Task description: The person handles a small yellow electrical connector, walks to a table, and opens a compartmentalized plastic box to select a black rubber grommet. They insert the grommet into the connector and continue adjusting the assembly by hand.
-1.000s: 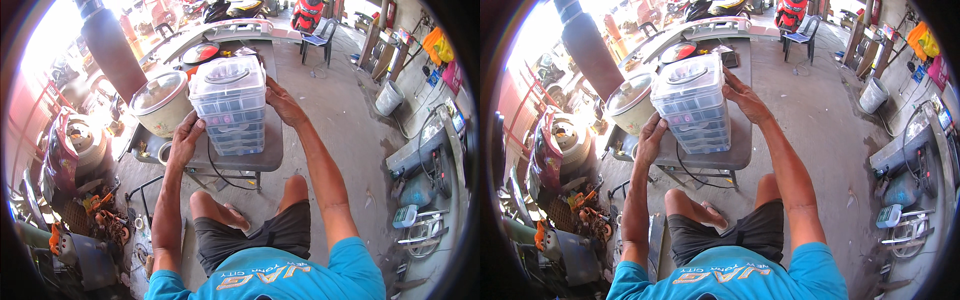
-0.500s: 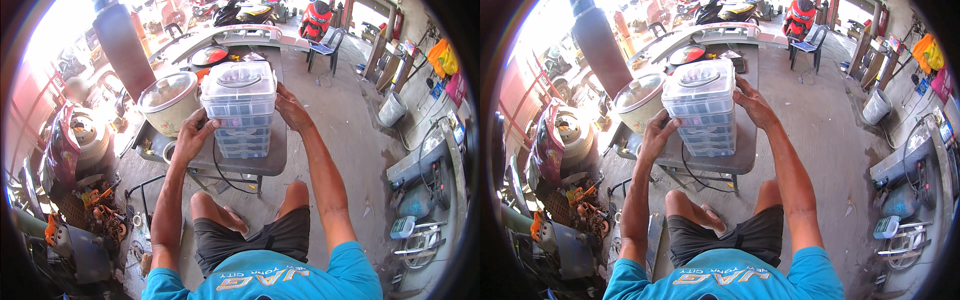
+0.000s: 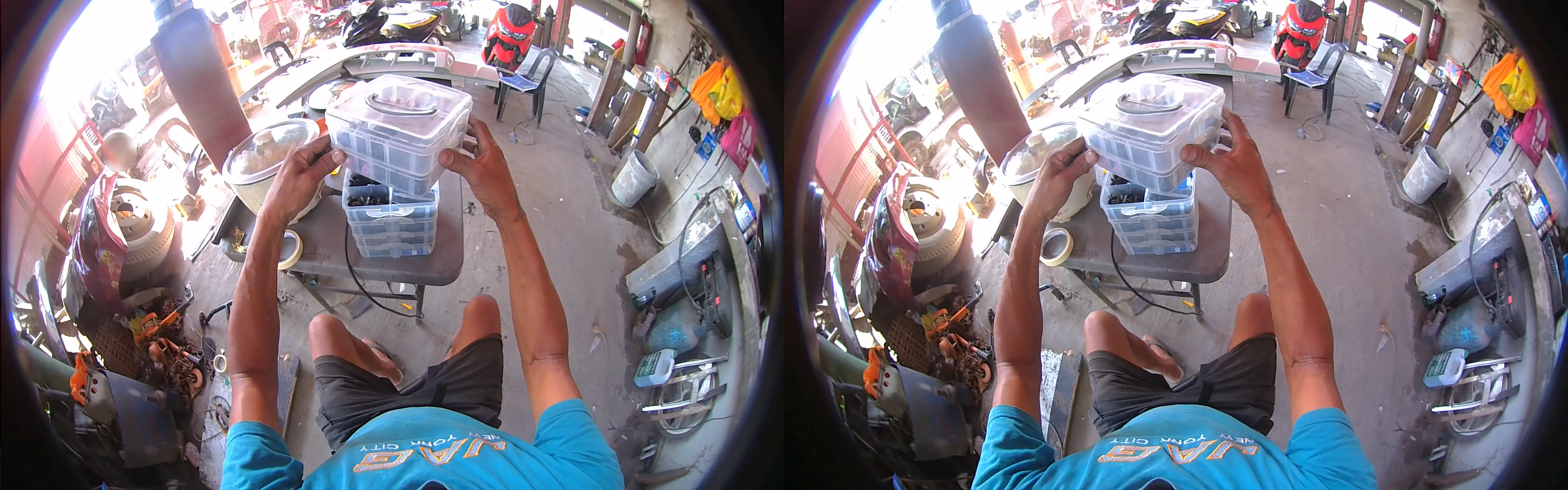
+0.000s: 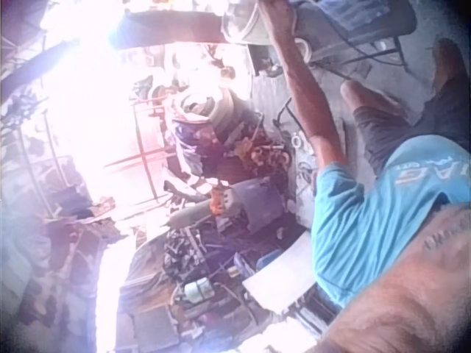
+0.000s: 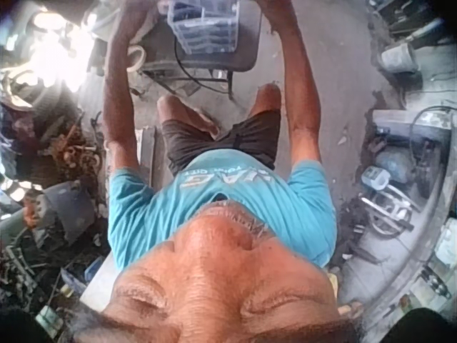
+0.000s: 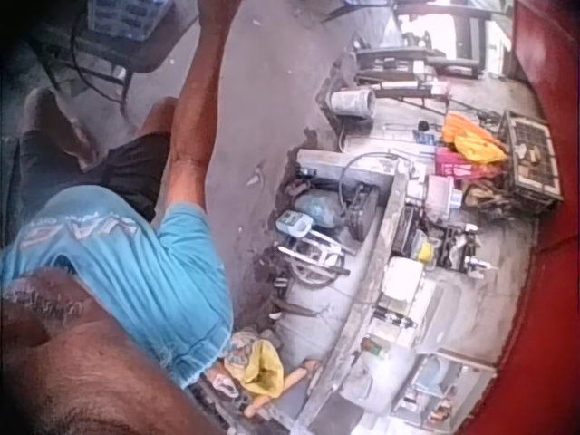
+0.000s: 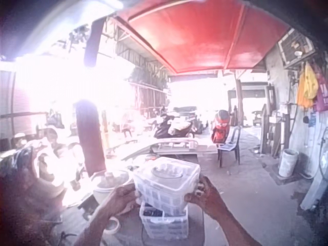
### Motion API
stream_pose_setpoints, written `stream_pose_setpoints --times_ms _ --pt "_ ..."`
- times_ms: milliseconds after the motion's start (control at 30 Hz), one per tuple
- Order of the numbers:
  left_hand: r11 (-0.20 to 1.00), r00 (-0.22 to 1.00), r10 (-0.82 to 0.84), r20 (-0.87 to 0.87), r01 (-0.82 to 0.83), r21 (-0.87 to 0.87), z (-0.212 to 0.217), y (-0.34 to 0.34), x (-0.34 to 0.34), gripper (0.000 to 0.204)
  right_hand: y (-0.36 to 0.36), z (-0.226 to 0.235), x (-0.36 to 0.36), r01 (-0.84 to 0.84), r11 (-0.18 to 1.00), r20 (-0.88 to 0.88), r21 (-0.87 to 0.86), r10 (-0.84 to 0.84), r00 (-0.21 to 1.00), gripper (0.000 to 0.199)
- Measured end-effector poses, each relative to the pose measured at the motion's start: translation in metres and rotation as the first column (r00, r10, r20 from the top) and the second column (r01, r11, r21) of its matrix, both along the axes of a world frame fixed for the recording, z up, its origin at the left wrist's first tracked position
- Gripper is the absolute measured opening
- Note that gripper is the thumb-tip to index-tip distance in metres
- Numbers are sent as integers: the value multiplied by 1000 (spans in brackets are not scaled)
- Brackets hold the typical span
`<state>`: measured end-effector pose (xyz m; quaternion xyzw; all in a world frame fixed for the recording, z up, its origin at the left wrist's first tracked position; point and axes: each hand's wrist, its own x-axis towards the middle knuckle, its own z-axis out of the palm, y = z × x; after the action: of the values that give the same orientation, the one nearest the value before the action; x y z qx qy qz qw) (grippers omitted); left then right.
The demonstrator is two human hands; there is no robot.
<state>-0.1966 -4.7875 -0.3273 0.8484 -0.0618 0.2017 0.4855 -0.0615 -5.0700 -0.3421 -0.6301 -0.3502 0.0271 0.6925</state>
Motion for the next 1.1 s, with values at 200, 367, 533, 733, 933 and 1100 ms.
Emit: stream_pose_setpoints --times_ms 200,367,533,733,933,1100 --pt "989 998 8 -56 -16 -150 4 -6 14 52 -3 -11 -4 248 969 237 -10 -238 942 107" --pt "982 989 17 -145 -44 -182 -3 16 38 54 -5 -28 -17 257 966 199 -40 -244 949 81" --pt "982 987 0 -162 -30 -187 -9 18 43 53 -11 -32 -28 188 978 115 -89 -177 977 68" --pt "955 992 -46 -119 9 -297 -20 14 50 48 -15 -33 -37 131 988 90 -86 -124 988 63" --pt "917 998 -10 -68 -18 -398 -21 1 51 47 -15 -39 -39 65 996 134 -61 -57 989 64" --pt "881 995 -18 -102 -32 -473 -21 -1 50 47 -13 -36 -41 85 989 127 -119 -70 989 65"
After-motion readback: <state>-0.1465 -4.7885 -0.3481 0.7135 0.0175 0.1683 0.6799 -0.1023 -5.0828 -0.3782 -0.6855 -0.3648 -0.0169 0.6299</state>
